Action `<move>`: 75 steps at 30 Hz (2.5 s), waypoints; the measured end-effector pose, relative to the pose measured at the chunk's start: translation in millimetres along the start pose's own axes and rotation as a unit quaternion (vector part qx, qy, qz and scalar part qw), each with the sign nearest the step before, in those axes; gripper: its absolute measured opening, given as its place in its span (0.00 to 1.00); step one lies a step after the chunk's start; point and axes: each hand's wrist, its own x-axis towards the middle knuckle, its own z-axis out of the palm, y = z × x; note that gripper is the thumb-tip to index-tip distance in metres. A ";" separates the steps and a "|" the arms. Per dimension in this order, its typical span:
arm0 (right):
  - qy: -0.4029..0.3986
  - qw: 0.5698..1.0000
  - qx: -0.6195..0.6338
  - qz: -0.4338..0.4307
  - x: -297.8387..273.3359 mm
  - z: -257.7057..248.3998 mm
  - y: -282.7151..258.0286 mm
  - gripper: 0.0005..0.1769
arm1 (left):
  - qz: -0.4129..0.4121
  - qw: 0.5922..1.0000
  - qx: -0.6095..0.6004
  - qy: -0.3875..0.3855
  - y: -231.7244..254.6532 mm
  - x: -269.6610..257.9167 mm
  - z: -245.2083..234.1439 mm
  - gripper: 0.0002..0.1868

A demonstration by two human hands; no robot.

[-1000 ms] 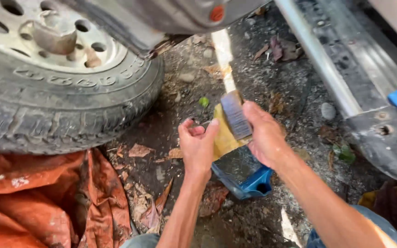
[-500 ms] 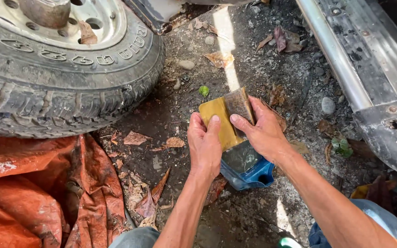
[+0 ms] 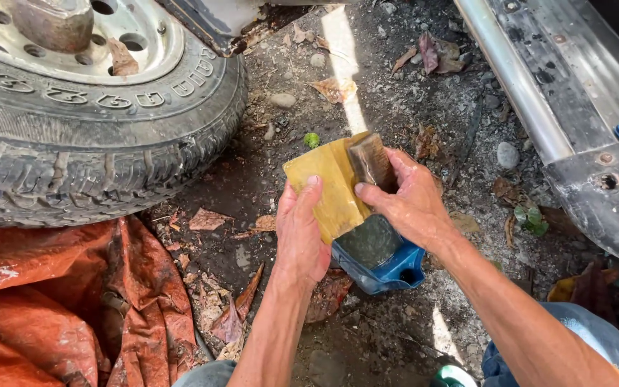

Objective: The person cleans the lower edge of a car's wheel well using a brush and a green sponge. They repeatedly dip the tools into a blue container of soapy water and scrub the metal surface near the tire.

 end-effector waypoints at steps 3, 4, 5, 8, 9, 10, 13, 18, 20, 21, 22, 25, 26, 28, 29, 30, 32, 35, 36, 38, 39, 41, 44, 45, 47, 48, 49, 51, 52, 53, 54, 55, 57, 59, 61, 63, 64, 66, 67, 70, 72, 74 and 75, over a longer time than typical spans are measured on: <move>0.005 0.995 -0.093 -0.025 -4.6 2.5 -9.1 0.35 | 0.019 0.998 -0.051 0.012 -2.0 -0.6 0.8 0.27; 0.005 0.996 -0.092 -0.021 -4.6 3.3 -8.3 0.36 | 0.023 0.998 -0.050 0.002 -5.6 2.5 -2.5 0.25; 0.006 0.996 -0.091 -0.017 -4.7 4.2 -7.6 0.36 | 0.028 0.998 -0.048 -0.007 -9.2 5.7 -5.8 0.24; -0.012 0.998 -0.060 0.024 -3.7 5.0 -7.5 0.35 | 0.025 0.998 -0.052 -0.009 -9.9 6.8 -5.7 0.24; -0.014 0.998 -0.059 0.024 -6.1 5.2 -12.0 0.35 | 0.026 0.998 -0.051 -0.007 -13.5 11.6 -11.2 0.24; -0.024 0.997 -0.065 0.026 -8.7 4.5 -16.4 0.33 | 0.030 0.998 -0.048 -0.010 -17.7 16.2 -16.1 0.23; -0.018 0.996 -0.083 0.034 -6.0 -1.8 -13.0 0.31 | 0.035 0.998 -0.053 -0.010 -21.4 20.1 -22.3 0.22; 0.000 0.996 -0.085 0.036 -0.2 -8.8 -6.0 0.29 | 0.030 0.998 -0.061 -0.005 -15.0 12.3 -16.5 0.25; -0.001 0.996 -0.081 0.028 -2.7 -7.1 -10.1 0.28 | 0.022 0.998 -0.052 -0.026 -16.0 13.5 -17.8 0.24; -0.003 0.996 -0.081 0.030 -4.4 -4.2 -12.4 0.28 | 0.022 0.998 -0.052 -0.024 -17.5 13.6 -16.7 0.24; -0.030 0.996 -0.082 0.016 -6.1 -1.6 -15.0 0.33 | 0.022 0.997 -0.064 -0.021 -18.8 13.6 -15.2 0.25; -0.066 0.994 -0.092 -0.004 -10.6 4.8 -18.5 0.40 | 0.019 0.997 -0.078 -0.022 -18.7 12.6 -14.7 0.25; -0.074 0.992 -0.101 -0.009 -12.4 5.8 -18.7 0.43 | 0.014 0.996 -0.080 -0.026 -18.7 12.0 -14.6 0.24; -0.074 0.992 -0.104 0.010 -17.2 7.6 -30.2 0.45 | 0.008 0.996 -0.083 -0.023 -16.2 8.5 -14.7 0.24; -0.074 0.991 -0.106 0.028 -19.5 9.0 -36.3 0.47 | 0.002 0.996 -0.086 -0.020 -14.2 6.8 -15.0 0.24; -0.075 0.991 -0.106 0.027 -18.6 6.0 -35.3 0.47 | 0.004 0.996 -0.086 -0.019 -13.7 8.0 -15.4 0.24; -0.059 0.994 -0.088 0.010 -17.3 0.6 -32.9 0.36 | -0.001 0.997 -0.073 -0.010 -13.3 9.6 -17.3 0.28; -0.019 0.998 0.053 0.022 -9.5 1.1 -16.3 0.44 | 0.013 0.997 -0.076 -0.017 -15.1 11.4 -16.1 0.24; -0.019 0.998 0.052 0.022 -10.5 3.0 -18.1 0.44 | 0.012 0.997 -0.076 -0.017 -16.0 12.7 -17.8 0.24; -0.007 0.997 0.066 0.045 -12.1 5.4 -21.8 0.43 | 0.000 0.998 -0.058 -0.019 -18.1 15.5 -19.8 0.23; -0.005 0.997 0.066 0.045 -13.5 6.7 -18.7 0.43 | -0.001 0.998 -0.058 -0.020 -17.7 14.3 -17.3 0.23; 0.032 0.999 0.017 0.002 -16.1 11.4 -13.0 0.28 | 0.030 0.999 0.012 -0.028 -15.7 11.6 -14.1 0.20; 0.031 0.999 -0.040 -0.012 -17.1 10.7 -15.4 0.30 | 0.051 0.998 0.008 -0.034 -36.0 23.8 -19.3 0.12; 0.031 0.999 -0.039 -0.012 -17.1 11.9 -13.9 0.30 | 0.051 0.998 0.009 -0.034 -38.2 23.4 -19.6 0.12; 0.018 0.994 -0.101 -0.043 -17.4 14.0 -10.3 0.27 | 0.103 0.992 0.063 -0.034 -43.4 22.6 -20.0 0.11; 0.018 0.994 -0.100 -0.043 -16.9 13.9 -5.4 0.27 | 0.103 0.992 0.064 -0.034 -43.8 24.5 -22.0 0.11; 0.010 0.989 -0.126 -0.077 -16.4 13.9 -0.4 0.29 | 0.117 0.989 0.076 -0.038 -44.1 26.3 -24.0 0.11; 0.005 0.982 -0.152 -0.111 -15.7 14.8 1.8 0.30 | 0.130 0.986 0.089 -0.044 -44.5 29.0 -25.3 0.11; 0.004 0.985 -0.144 -0.097 -16.3 15.5 -0.7 0.32 | 0.118 0.990 0.068 -0.033 -45.1 28.9 -24.9 0.11; 0.002 0.987 -0.137 -0.082 -16.9 16.2 -3.1 0.34 | 0.105 0.993 0.046 -0.021 -45.7 28.8 -24.6 0.11; 0.004 0.987 -0.136 -0.082 -15.8 15.2 -1.5 0.34 | 0.105 0.993 0.047 -0.023 -43.4 27.6 -20.5 0.11; 0.009 0.987 -0.145 -0.076 -14.8 14.4 0.2 0.34 | 0.089 0.995 0.037 0.008 -41.0 26.4 -16.6 0.20; 0.014 0.986 -0.153 -0.069 -15.9 14.4 -0.7 0.35 | 0.071 0.996 0.027 0.041 -35.3 19.5 -9.4 0.32; 0.032 0.976 -0.188 -0.103 -19.3 16.6 -6.5 0.34 | 0.075 0.996 -0.011 0.045 -27.4 9.2 -2.6 0.29; 0.037 0.976 -0.190 -0.097 -22.8 17.0 -12.6 0.35 | 0.068 0.997 -0.018 0.041 -28.5 8.3 -1.2 0.30; 0.041 0.976 -0.191 -0.093 -23.0 18.1 -15.3 0.36 | 0.064 0.997 -0.025 0.038 -30.0 10.2 -1.9 0.32; 0.046 0.977 -0.189 -0.090 -22.7 18.9 -13.9 0.35 | 0.068 0.997 -0.023 0.036 -32.0 11.6 -4.0 0.27; 0.051 0.977 -0.186 -0.087 -19.4 18.5 -8.9 0.34 | 0.072 0.997 -0.021 0.034 -34.8 13.2 -5.3 0.23; 0.049 0.978 -0.184 -0.083 -16.4 17.3 -5.2 0.34 | 0.077 0.996 -0.015 0.032 -35.6 13.4 -4.6 0.22; 0.051 0.982 -0.171 -0.054 -13.7 15.6 -4.8 0.34 | 0.081 0.996 -0.010 0.033 -39.8 13.8 -5.5 0.21; 0.055 0.985 -0.159 -0.030 -12.3 13.8 -5.9 0.33 | 0.082 0.996 -0.010 0.035 -40.1 15.6 -7.9 0.21; 0.014 0.999 -0.037 -0.022 -10.2 10.9 -3.5 0.40 | 0.089 0.996 -0.004 0.008 -38.5 18.5 -12.0 0.15; 0.013 0.999 -0.037 -0.021 -9.7 10.9 -1.9 0.40 | 0.089 0.996 -0.004 0.009 -35.4 17.5 -11.1 0.15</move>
